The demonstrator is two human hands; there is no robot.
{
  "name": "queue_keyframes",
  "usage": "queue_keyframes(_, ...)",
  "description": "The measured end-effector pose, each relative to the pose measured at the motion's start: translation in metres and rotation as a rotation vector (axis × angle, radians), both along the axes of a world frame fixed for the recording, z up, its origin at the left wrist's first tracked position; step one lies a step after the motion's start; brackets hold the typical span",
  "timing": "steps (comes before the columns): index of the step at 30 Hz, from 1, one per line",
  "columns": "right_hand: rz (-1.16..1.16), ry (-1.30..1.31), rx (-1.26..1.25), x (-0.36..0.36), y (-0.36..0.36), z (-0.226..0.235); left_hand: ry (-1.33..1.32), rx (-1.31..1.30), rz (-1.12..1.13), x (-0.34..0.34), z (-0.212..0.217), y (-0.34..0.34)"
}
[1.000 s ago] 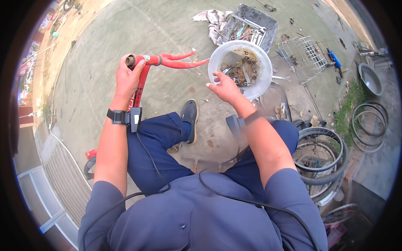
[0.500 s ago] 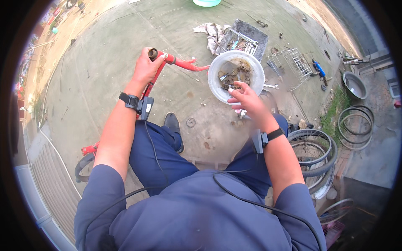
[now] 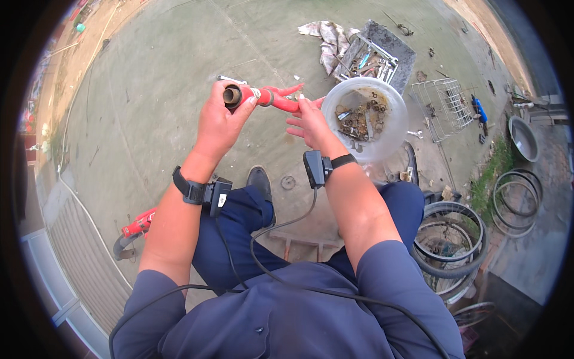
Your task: The person sits and assembles a red bicycle fork by inserting small metal parts into the fork's steerer tube. They pick parts from a white bowl, insert them into the tube, and then fit the fork into the bicycle frame to check alignment.
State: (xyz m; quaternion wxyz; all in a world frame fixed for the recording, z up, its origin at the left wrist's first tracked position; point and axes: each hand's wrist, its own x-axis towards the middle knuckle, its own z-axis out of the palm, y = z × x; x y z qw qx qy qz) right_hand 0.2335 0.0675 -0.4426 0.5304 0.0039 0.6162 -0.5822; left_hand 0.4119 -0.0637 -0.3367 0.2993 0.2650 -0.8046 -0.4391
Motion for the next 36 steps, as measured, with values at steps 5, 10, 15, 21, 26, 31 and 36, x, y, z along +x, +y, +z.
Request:
queue_keyframes(5,0.016,0.064,-0.033,-0.006,-0.018,-0.005,0.046,0.019,0.048,-0.001,0.006,-0.002)
queue_keyframes(10,0.103,0.104,-0.023,-0.01,-0.054,0.008,0.044,-0.034,0.15,0.006,0.02,-0.019)
queue_keyframes(15,0.25,0.112,-0.039,-0.005,-0.083,0.015,0.105,-0.029,0.225,0.008,0.023,-0.026)
queue_keyframes(21,0.319,0.266,0.0,-0.016,-0.085,0.025,0.137,0.053,0.217,0.011,0.022,-0.029)
queue_keyframes(26,0.4,0.385,0.096,-0.034,-0.079,0.03,0.16,0.229,0.144,0.007,0.019,-0.031)
queue_keyframes(31,0.37,0.364,0.081,-0.032,-0.078,0.029,0.221,0.318,0.1,0.008,0.017,-0.031)
queue_keyframes(36,0.348,0.359,0.072,-0.029,-0.079,0.026,0.241,0.233,0.105,0.009,0.012,-0.032)
